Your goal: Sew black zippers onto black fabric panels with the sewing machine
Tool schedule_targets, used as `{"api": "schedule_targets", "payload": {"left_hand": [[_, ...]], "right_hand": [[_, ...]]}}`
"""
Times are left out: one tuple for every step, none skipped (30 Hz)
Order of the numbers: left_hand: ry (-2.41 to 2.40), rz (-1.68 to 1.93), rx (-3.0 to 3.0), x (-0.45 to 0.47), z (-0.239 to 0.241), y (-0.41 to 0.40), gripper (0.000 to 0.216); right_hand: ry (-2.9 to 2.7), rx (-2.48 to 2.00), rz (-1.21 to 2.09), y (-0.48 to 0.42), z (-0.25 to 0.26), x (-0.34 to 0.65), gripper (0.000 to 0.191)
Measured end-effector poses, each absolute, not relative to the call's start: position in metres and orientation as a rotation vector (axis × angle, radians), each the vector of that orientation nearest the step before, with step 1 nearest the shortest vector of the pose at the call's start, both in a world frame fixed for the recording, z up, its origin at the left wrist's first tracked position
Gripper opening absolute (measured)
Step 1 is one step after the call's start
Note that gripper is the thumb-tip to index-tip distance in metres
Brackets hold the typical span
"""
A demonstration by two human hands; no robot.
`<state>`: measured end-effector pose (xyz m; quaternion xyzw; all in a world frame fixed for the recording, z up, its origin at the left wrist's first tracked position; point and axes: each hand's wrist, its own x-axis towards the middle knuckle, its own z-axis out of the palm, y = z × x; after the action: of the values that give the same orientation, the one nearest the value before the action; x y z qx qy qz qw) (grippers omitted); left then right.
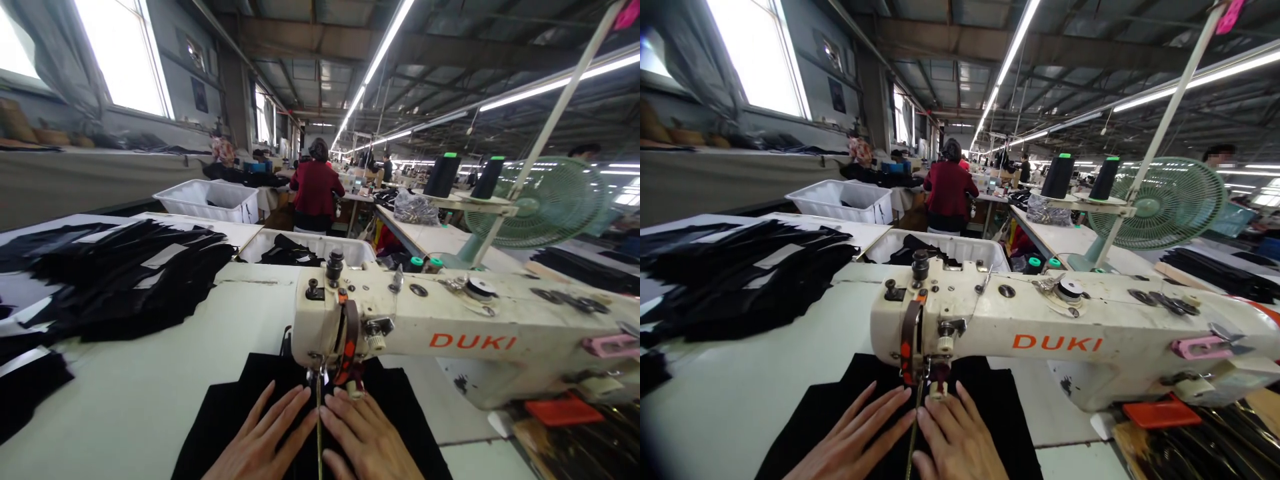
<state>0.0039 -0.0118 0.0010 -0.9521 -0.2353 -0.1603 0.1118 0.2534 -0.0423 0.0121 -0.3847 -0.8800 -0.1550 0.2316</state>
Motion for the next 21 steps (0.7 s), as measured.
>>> {"api": "schedule_targets", "payload": {"left_hand": [[-0.688, -0.476, -2.803, 0.0037, 0.0033, -0.0109, 0.057], [-0.698, -0.464, -2.814, 0.0036, 0.0055, -0.0103, 0.058], [-0.697, -0.456, -2.824, 0.0038, 0.0074, -0.0099, 0.059], [-0.692, -0.452, -2.834, 0.0041, 0.0090, -0.0098, 0.061], [-0.702, -0.448, -2.841, 0.0045, 0.0101, -0.0100, 0.062], [-0.711, -0.452, -2.842, 0.0049, 0.0107, -0.0104, 0.062], [-0.717, -0.459, -2.837, 0.0052, 0.0109, -0.0108, 0.062], [-0.714, -0.461, -2.832, 0.0053, 0.0108, -0.0112, 0.060], [-0.711, -0.464, -2.827, 0.0052, 0.0103, -0.0117, 0.059], [-0.709, -0.464, -2.824, 0.0048, 0.0098, -0.0120, 0.058], [-0.707, -0.463, -2.824, 0.0043, 0.0093, -0.0123, 0.057], [-0.696, -0.469, -2.827, 0.0037, 0.0090, -0.0126, 0.057], [-0.691, -0.475, -2.830, 0.0032, 0.0088, -0.0127, 0.057], [-0.686, -0.488, -2.831, 0.0027, 0.0089, -0.0128, 0.057], [-0.682, -0.504, -2.829, 0.0025, 0.0093, -0.0129, 0.058], [-0.679, -0.512, -2.830, 0.0025, 0.0098, -0.0130, 0.058], [-0.684, -0.514, -2.829, 0.0027, 0.0104, -0.0132, 0.058], [-0.688, -0.510, -2.827, 0.0031, 0.0111, -0.0135, 0.058], [-0.696, -0.499, -2.826, 0.0035, 0.0117, -0.0138, 0.058], [-0.696, -0.485, -2.827, 0.0040, 0.0122, -0.0143, 0.058], [-0.699, -0.463, -2.831, 0.0044, 0.0127, -0.0148, 0.059]], "right_hand": [[-2.408, -1.057, -0.435, -0.0418, 0.0110, 0.2531, 0.033], [-2.398, -1.056, -0.443, -0.0416, 0.0102, 0.2528, 0.032], [-2.391, -1.059, -0.449, -0.0415, 0.0098, 0.2524, 0.032], [-2.385, -1.064, -0.451, -0.0417, 0.0099, 0.2521, 0.032], [-2.378, -1.067, -0.452, -0.0421, 0.0101, 0.2520, 0.032], [-2.377, -1.069, -0.449, -0.0425, 0.0105, 0.2519, 0.032], [-2.382, -1.069, -0.442, -0.0429, 0.0109, 0.2520, 0.032], [-2.388, -1.070, -0.433, -0.0432, 0.0112, 0.2522, 0.032], [-2.395, -1.066, -0.424, -0.0433, 0.0113, 0.2524, 0.031], [-2.403, -1.063, -0.417, -0.0433, 0.0111, 0.2527, 0.030], [-2.407, -1.061, -0.416, -0.0432, 0.0108, 0.2530, 0.030], [-2.407, -1.059, -0.422, -0.0431, 0.0103, 0.2532, 0.030], [-2.404, -1.056, -0.430, -0.0429, 0.0098, 0.2534, 0.030], [-2.403, -1.054, -0.435, -0.0428, 0.0092, 0.2536, 0.030], [-2.404, -1.054, -0.435, -0.0427, 0.0087, 0.2538, 0.031], [-2.405, -1.057, -0.431, -0.0428, 0.0083, 0.2540, 0.031], [-2.405, -1.058, -0.427, -0.0429, 0.0079, 0.2541, 0.031], [-2.403, -1.059, -0.425, -0.0431, 0.0076, 0.2542, 0.031], [-2.398, -1.058, -0.428, -0.0432, 0.0073, 0.2543, 0.031], [-2.393, -1.056, -0.435, -0.0434, 0.0070, 0.2543, 0.030], [-2.388, -1.054, -0.443, -0.0434, 0.0068, 0.2543, 0.030]]}}
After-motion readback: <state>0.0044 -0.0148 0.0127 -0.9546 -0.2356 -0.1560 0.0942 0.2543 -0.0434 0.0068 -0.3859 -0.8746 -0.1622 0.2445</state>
